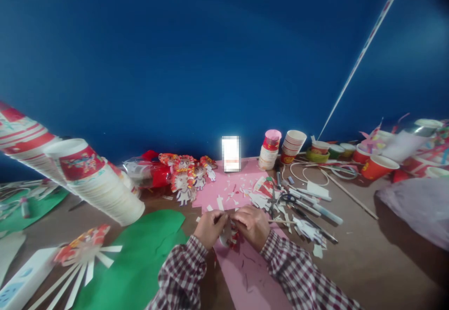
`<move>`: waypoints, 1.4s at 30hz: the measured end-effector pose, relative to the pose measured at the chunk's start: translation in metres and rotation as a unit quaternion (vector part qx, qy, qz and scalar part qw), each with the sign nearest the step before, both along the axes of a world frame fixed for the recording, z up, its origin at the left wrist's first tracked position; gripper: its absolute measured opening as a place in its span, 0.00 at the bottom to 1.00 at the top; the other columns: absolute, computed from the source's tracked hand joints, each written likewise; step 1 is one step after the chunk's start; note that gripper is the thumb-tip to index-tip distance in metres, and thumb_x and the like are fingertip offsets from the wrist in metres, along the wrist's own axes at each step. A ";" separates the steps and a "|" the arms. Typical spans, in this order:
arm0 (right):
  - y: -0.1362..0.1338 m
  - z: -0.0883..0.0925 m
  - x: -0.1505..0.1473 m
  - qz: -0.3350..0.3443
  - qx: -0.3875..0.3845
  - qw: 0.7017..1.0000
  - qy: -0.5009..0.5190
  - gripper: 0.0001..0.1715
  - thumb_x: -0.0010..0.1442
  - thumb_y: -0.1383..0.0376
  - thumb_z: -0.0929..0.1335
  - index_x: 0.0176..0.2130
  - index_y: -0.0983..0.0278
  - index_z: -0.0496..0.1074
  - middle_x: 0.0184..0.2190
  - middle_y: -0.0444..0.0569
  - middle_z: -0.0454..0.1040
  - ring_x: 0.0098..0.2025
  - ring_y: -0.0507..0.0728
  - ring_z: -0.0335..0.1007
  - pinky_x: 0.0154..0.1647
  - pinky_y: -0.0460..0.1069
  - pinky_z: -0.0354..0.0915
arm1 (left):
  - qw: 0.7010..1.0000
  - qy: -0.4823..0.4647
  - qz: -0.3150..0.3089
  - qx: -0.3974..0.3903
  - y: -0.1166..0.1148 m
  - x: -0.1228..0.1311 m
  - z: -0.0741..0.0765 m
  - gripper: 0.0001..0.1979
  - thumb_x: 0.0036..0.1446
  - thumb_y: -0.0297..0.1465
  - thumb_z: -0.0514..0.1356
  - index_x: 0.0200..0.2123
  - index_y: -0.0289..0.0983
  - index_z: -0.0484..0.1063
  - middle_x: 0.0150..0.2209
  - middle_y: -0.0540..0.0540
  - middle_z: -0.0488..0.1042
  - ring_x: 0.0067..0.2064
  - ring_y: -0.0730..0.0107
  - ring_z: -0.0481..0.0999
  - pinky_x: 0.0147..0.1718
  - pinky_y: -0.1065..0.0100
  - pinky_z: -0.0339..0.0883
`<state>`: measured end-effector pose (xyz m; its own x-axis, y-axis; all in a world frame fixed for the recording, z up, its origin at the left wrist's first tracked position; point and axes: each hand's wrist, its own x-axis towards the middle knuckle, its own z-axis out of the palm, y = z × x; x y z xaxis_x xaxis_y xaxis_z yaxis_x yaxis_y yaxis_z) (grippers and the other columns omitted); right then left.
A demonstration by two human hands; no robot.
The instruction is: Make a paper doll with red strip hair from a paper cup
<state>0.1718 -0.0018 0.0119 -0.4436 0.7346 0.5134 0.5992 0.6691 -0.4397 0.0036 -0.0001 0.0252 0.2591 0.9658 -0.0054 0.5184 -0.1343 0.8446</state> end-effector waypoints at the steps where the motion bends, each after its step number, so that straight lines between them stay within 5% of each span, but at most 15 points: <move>1: 0.000 0.000 0.000 0.002 -0.004 1.000 -0.001 0.11 0.60 0.65 0.60 0.34 0.62 0.71 0.30 0.48 0.72 0.34 0.53 0.65 0.36 0.47 0.58 | 1.000 0.004 -0.001 0.002 0.000 0.000 0.000 0.17 0.53 0.37 0.49 0.26 0.32 0.72 0.23 0.47 0.71 0.26 0.71 0.68 0.27 0.72 0.58; 24: 0.000 0.001 -0.002 -0.010 -0.036 0.999 0.019 0.11 0.60 0.65 0.60 0.34 0.62 0.72 0.29 0.47 0.72 0.34 0.52 0.65 0.36 0.47 0.58 | 0.998 -0.030 -0.001 -0.062 0.000 0.001 -0.005 0.21 0.53 0.42 0.48 0.16 0.34 0.60 0.13 0.56 0.53 0.17 0.80 0.54 0.19 0.74 0.47; 32: -0.001 0.003 -0.001 -0.006 -0.045 0.999 0.025 0.11 0.59 0.65 0.61 0.35 0.62 0.72 0.30 0.47 0.73 0.34 0.52 0.66 0.37 0.46 0.58 | 0.997 -0.020 0.033 -0.064 0.000 0.002 -0.009 0.24 0.54 0.44 0.45 0.15 0.34 0.61 0.11 0.55 0.53 0.17 0.78 0.55 0.18 0.73 0.48; 42: -0.001 -0.002 -0.002 -0.019 -0.032 0.999 -0.003 0.10 0.59 0.64 0.61 0.34 0.61 0.72 0.29 0.46 0.72 0.34 0.52 0.66 0.36 0.46 0.58 | 0.999 -0.001 -0.017 -0.035 0.003 -0.003 -0.007 0.21 0.53 0.40 0.48 0.15 0.33 0.63 0.15 0.53 0.57 0.20 0.78 0.57 0.21 0.74 0.49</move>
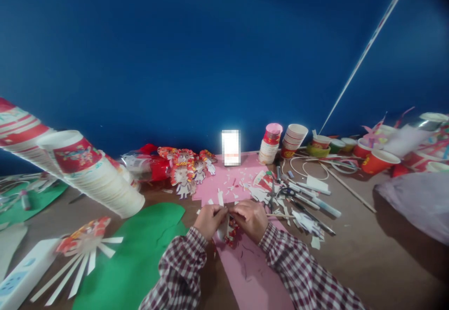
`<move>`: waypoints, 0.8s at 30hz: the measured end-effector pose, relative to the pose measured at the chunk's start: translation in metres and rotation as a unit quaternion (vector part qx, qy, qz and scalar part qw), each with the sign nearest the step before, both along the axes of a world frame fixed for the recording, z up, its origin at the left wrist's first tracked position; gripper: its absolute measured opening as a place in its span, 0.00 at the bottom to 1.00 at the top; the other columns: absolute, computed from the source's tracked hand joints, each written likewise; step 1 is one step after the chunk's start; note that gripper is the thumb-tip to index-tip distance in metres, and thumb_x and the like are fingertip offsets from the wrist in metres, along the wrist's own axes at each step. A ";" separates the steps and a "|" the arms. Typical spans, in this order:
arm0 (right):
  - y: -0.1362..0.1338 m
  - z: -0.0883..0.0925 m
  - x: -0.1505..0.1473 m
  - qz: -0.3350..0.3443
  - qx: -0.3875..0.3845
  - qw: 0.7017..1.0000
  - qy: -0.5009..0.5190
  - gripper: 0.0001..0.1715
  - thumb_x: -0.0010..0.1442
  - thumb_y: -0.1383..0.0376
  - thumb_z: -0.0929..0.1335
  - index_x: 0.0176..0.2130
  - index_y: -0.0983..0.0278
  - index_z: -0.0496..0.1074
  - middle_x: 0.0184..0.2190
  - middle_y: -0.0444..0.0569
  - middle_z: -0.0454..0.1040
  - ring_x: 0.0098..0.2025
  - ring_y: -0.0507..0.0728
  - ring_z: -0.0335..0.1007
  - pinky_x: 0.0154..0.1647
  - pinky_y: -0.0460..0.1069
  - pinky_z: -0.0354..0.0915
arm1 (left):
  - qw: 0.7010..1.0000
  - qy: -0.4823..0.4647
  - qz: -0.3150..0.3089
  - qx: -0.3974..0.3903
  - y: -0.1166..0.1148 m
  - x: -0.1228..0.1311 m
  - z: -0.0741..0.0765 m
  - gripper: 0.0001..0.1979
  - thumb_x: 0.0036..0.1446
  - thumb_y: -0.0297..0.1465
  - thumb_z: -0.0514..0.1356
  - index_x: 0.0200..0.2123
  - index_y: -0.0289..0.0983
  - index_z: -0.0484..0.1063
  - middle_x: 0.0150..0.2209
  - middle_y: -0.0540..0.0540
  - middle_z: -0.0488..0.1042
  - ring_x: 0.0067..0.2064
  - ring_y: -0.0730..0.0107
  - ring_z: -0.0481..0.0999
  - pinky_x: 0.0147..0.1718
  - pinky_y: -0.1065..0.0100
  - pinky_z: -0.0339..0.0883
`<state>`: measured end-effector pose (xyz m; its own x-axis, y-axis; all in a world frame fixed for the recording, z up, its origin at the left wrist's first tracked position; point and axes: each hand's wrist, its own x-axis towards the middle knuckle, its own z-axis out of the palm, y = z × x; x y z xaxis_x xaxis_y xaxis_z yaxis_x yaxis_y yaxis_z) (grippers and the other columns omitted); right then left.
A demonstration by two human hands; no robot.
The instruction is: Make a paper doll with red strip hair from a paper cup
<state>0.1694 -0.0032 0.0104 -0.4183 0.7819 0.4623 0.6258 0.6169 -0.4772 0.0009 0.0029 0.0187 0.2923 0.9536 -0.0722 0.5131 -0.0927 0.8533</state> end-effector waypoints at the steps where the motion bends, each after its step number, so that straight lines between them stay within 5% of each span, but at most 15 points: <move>1: 0.000 0.000 0.000 -0.003 -0.001 1.000 0.000 0.10 0.59 0.64 0.61 0.34 0.61 0.71 0.29 0.46 0.72 0.34 0.52 0.66 0.36 0.46 0.57 | 1.000 -0.003 0.000 0.001 0.000 0.000 0.001 0.20 0.52 0.39 0.49 0.15 0.33 0.63 0.15 0.53 0.57 0.20 0.78 0.57 0.21 0.74 0.49; 9: -0.001 0.004 -0.001 -0.026 -0.014 0.999 -0.025 0.09 0.58 0.63 0.62 0.31 0.64 0.69 0.28 0.47 0.72 0.32 0.52 0.66 0.34 0.45 0.56 | 0.998 -0.037 0.030 -0.032 -0.005 0.005 0.011 0.16 0.49 0.37 0.52 0.25 0.30 0.72 0.18 0.50 0.67 0.22 0.75 0.62 0.23 0.73 0.55; 16: 0.001 0.005 0.001 -0.009 -0.010 1.000 -0.028 0.08 0.57 0.63 0.63 0.30 0.63 0.69 0.28 0.46 0.72 0.32 0.51 0.66 0.33 0.45 0.57 | 0.996 -0.059 0.054 -0.044 -0.004 0.005 -0.001 0.16 0.46 0.34 0.54 0.33 0.29 0.74 0.27 0.43 0.75 0.28 0.69 0.70 0.28 0.70 0.62; 24: 0.002 0.002 0.002 0.005 -0.002 1.000 -0.018 0.09 0.58 0.64 0.63 0.31 0.63 0.71 0.28 0.46 0.72 0.33 0.51 0.66 0.36 0.45 0.57 | 0.996 -0.056 0.043 -0.046 -0.003 0.004 -0.003 0.16 0.47 0.34 0.54 0.34 0.30 0.74 0.25 0.44 0.75 0.27 0.69 0.70 0.27 0.70 0.62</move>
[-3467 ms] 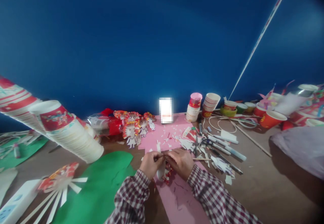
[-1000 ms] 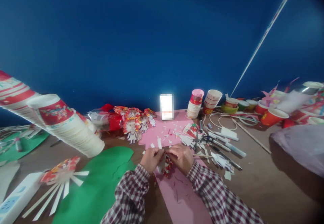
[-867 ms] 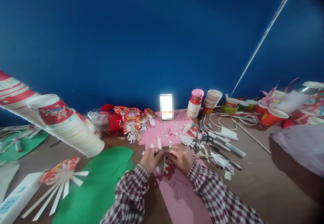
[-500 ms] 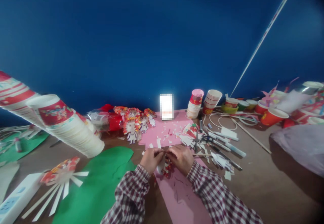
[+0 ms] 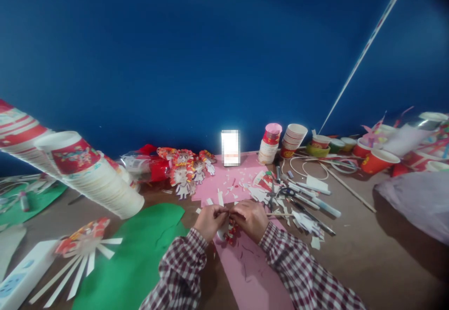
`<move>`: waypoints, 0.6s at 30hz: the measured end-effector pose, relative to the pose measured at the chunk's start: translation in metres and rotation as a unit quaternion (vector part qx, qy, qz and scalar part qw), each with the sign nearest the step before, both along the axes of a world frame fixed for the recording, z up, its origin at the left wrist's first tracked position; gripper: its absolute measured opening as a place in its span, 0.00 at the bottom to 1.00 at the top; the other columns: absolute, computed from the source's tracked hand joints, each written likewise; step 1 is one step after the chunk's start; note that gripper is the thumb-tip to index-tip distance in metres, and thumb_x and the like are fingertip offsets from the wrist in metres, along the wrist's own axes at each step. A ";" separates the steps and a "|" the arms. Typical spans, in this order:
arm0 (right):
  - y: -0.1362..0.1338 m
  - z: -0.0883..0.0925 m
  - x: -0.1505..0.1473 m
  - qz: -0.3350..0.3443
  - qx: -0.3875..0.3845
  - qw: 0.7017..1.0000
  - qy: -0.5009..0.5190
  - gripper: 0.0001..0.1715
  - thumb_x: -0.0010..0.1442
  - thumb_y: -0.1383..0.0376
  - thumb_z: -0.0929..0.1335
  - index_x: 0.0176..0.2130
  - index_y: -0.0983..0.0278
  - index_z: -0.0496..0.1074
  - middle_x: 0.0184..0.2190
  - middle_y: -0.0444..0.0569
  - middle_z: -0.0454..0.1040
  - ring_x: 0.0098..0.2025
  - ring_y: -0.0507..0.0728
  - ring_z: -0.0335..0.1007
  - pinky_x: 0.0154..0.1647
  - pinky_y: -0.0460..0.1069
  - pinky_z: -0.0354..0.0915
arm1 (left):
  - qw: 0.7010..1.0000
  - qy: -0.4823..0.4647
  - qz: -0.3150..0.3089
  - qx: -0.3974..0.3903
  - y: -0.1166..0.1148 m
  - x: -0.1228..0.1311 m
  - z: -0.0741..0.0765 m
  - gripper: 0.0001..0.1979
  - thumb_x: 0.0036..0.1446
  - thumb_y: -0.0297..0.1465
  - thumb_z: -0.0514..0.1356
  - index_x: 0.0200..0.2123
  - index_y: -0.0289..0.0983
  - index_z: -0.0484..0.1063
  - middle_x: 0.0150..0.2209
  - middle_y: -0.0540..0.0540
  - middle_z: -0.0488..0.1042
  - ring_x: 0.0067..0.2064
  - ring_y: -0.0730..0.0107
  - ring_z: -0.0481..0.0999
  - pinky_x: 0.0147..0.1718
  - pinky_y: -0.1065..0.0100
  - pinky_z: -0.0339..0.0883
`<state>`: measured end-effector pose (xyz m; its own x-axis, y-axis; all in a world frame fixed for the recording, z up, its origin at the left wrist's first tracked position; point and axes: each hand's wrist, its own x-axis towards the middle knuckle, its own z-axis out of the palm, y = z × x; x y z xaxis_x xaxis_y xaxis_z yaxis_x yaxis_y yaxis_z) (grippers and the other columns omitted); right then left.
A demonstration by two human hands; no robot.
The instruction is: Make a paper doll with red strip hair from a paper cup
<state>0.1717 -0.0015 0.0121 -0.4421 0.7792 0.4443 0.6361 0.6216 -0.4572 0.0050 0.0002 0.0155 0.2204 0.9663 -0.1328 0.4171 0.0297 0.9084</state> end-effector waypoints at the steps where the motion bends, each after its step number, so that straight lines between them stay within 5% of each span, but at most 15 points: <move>1: 0.000 -0.001 0.000 0.001 0.004 1.000 0.000 0.09 0.58 0.63 0.62 0.31 0.63 0.71 0.28 0.46 0.72 0.33 0.51 0.65 0.35 0.46 0.57 | 1.000 0.003 -0.003 0.001 0.000 0.000 0.001 0.16 0.47 0.34 0.54 0.34 0.30 0.74 0.25 0.44 0.75 0.26 0.70 0.69 0.27 0.70 0.62; 12: -0.001 0.001 -0.001 0.007 0.024 0.999 -0.023 0.10 0.58 0.64 0.62 0.29 0.63 0.70 0.27 0.46 0.71 0.32 0.51 0.64 0.35 0.46 0.57 | 0.998 0.033 -0.044 0.028 0.000 -0.002 0.002 0.17 0.50 0.35 0.51 0.35 0.33 0.75 0.22 0.46 0.73 0.25 0.70 0.67 0.26 0.71 0.60; 18: 0.000 0.000 0.000 0.004 0.028 0.999 -0.031 0.11 0.58 0.63 0.62 0.29 0.64 0.70 0.27 0.46 0.71 0.31 0.51 0.64 0.34 0.46 0.57 | 0.977 0.159 -0.074 0.121 -0.004 -0.004 0.010 0.16 0.54 0.34 0.49 0.36 0.37 0.75 0.27 0.45 0.72 0.31 0.69 0.68 0.31 0.70 0.59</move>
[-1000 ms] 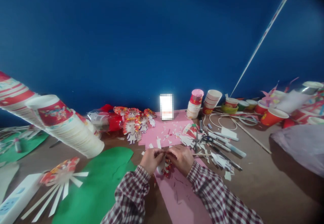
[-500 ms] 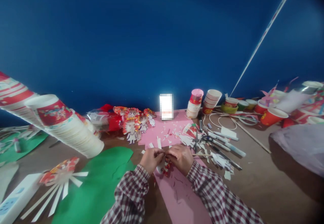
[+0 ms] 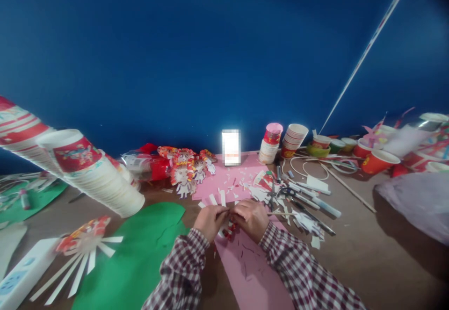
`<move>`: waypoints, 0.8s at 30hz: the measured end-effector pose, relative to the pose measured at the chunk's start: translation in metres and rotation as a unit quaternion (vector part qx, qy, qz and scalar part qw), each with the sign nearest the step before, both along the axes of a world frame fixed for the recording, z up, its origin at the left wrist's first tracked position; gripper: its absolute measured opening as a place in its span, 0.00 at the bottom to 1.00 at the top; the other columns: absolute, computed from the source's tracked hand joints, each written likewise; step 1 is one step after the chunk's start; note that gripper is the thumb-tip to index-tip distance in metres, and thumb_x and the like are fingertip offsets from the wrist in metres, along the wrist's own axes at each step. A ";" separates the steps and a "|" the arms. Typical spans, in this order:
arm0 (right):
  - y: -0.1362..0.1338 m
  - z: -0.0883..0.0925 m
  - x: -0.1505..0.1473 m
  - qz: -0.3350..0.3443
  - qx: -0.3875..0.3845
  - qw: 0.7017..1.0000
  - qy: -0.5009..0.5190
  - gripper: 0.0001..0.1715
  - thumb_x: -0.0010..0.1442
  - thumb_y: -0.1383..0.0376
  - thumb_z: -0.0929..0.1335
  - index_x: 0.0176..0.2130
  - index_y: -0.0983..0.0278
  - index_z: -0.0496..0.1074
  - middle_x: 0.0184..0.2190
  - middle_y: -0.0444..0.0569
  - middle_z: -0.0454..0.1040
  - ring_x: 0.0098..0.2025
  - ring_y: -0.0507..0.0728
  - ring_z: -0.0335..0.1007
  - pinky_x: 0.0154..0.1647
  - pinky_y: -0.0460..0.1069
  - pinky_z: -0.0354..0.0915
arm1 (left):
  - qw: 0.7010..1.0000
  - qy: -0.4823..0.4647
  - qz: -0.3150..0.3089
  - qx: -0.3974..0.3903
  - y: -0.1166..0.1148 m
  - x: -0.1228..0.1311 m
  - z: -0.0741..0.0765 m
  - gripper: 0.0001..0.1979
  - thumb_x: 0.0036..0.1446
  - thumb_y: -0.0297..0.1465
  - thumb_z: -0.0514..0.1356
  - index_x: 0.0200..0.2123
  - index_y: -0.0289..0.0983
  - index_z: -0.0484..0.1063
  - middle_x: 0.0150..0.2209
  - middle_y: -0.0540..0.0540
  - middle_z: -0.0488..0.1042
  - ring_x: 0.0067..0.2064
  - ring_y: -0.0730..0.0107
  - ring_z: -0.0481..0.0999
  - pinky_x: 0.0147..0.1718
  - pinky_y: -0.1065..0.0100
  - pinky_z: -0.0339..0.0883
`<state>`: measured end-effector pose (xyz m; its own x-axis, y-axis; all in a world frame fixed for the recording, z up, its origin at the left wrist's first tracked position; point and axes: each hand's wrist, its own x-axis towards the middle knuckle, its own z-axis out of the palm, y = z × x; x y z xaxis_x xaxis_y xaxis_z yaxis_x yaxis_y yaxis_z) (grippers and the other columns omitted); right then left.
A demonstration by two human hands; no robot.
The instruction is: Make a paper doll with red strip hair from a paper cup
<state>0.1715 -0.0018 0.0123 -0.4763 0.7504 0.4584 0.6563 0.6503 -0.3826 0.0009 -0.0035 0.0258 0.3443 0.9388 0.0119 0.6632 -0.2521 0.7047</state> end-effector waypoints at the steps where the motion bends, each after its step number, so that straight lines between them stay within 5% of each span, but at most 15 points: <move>1: 0.000 0.000 0.000 0.003 -0.002 1.000 0.000 0.11 0.58 0.63 0.62 0.29 0.64 0.70 0.27 0.46 0.71 0.31 0.51 0.64 0.34 0.46 0.57 | 0.999 0.035 0.003 0.026 -0.001 0.000 0.002 0.15 0.55 0.35 0.49 0.36 0.39 0.74 0.29 0.45 0.71 0.31 0.69 0.68 0.31 0.71 0.59; 6: 0.002 -0.002 0.001 0.018 -0.013 1.000 -0.002 0.09 0.58 0.64 0.63 0.30 0.64 0.70 0.27 0.47 0.71 0.32 0.52 0.64 0.35 0.47 0.57 | 0.981 0.172 0.004 0.086 -0.005 0.003 0.011 0.15 0.57 0.37 0.46 0.39 0.46 0.71 0.31 0.47 0.64 0.30 0.72 0.65 0.26 0.72 0.55; 11: 0.003 -0.004 0.000 0.000 -0.025 1.000 -0.009 0.08 0.57 0.64 0.64 0.29 0.63 0.70 0.27 0.46 0.71 0.31 0.52 0.64 0.34 0.47 0.56 | 0.955 0.252 -0.020 0.157 -0.004 0.008 0.013 0.15 0.58 0.35 0.46 0.33 0.41 0.72 0.31 0.46 0.64 0.35 0.67 0.63 0.29 0.69 0.55; 24: 0.002 0.003 -0.003 -0.031 -0.066 0.997 -0.036 0.09 0.58 0.62 0.62 0.37 0.63 0.69 0.29 0.47 0.72 0.33 0.53 0.65 0.35 0.46 0.56 | 0.936 0.303 -0.015 0.181 0.000 0.009 0.007 0.12 0.57 0.29 0.48 0.29 0.36 0.71 0.32 0.44 0.67 0.38 0.63 0.63 0.35 0.62 0.55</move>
<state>0.1684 -0.0003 0.0148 -0.4545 0.8311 0.3204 0.7231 0.5543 -0.4122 0.0101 -0.0039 0.0332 0.4160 0.9012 0.1212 0.9024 -0.4256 0.0670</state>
